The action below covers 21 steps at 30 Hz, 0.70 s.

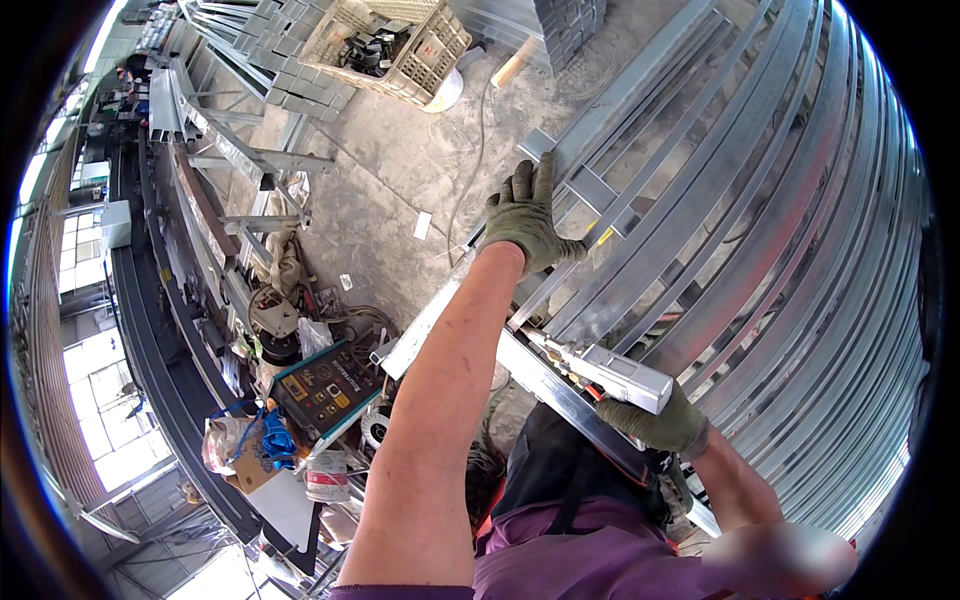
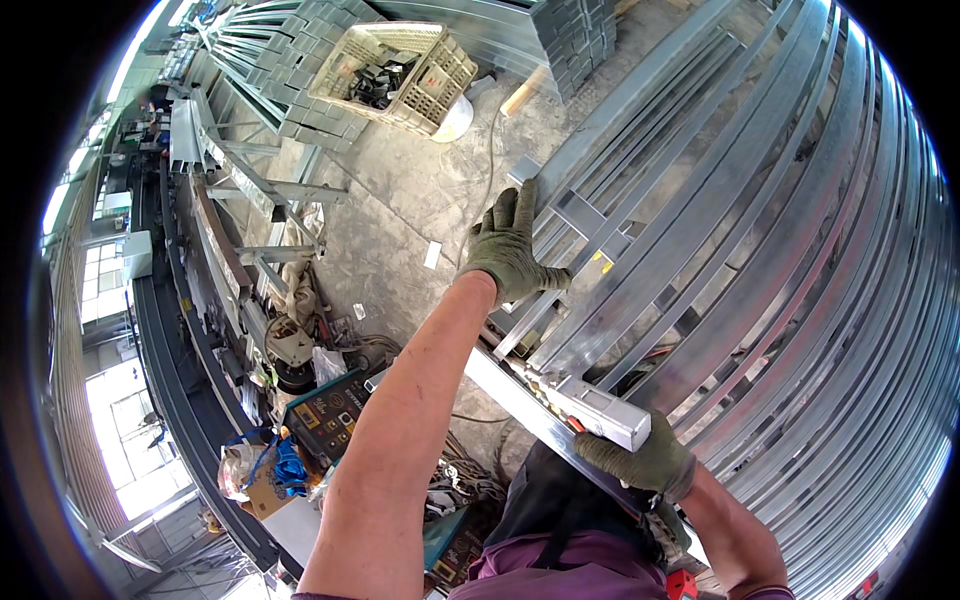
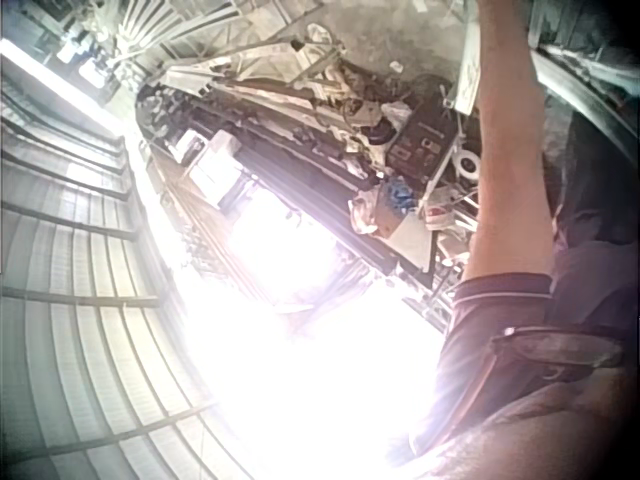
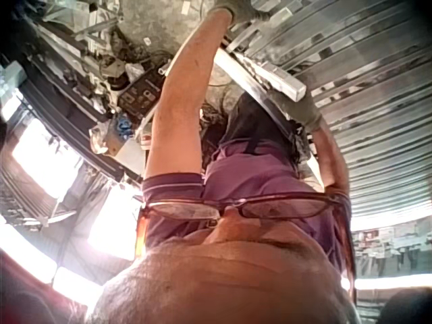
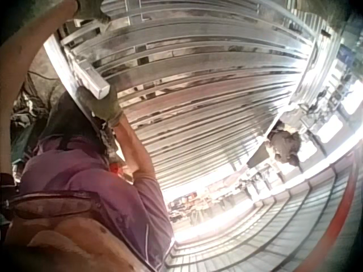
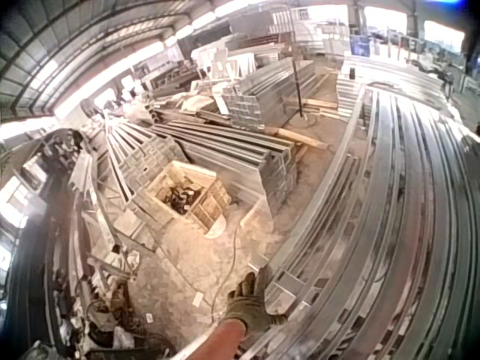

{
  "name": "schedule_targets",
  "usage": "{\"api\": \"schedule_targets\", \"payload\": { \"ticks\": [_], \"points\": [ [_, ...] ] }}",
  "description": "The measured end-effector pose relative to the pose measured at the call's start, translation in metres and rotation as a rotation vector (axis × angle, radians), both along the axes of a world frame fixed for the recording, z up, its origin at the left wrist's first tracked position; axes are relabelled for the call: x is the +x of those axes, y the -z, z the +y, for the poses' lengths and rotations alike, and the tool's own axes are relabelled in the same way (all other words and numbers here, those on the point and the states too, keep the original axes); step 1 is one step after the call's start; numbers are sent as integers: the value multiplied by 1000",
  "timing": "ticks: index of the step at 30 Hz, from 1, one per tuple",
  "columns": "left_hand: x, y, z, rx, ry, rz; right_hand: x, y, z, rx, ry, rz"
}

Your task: The person welds metal frame components using a handheld welding torch. They position metal bars on a large frame, apply welds at multiple joints, and reposition the frame to access different sections. The person wears gloves and uses a welding torch throughout the task.

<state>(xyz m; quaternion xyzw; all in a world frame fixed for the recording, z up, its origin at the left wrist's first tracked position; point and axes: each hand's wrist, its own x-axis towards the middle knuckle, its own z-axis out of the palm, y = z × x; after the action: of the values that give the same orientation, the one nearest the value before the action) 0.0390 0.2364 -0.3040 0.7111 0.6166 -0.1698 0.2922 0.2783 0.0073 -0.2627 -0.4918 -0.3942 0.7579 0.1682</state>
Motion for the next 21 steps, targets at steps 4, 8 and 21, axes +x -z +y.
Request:
{"api": "schedule_targets", "payload": {
  "ticks": [4, 8, 21],
  "points": [
    [-2, -4, -3, -21, -11, 15, -5, -2, 6, -15, -26, 1],
    [-4, -7, -2, -20, -21, 41, -12, -9, 6, -2, 1, 12],
    [-48, 46, -4, 88, -37, -2, -7, -5, -49, 277, 10, -350]
  ]
}}
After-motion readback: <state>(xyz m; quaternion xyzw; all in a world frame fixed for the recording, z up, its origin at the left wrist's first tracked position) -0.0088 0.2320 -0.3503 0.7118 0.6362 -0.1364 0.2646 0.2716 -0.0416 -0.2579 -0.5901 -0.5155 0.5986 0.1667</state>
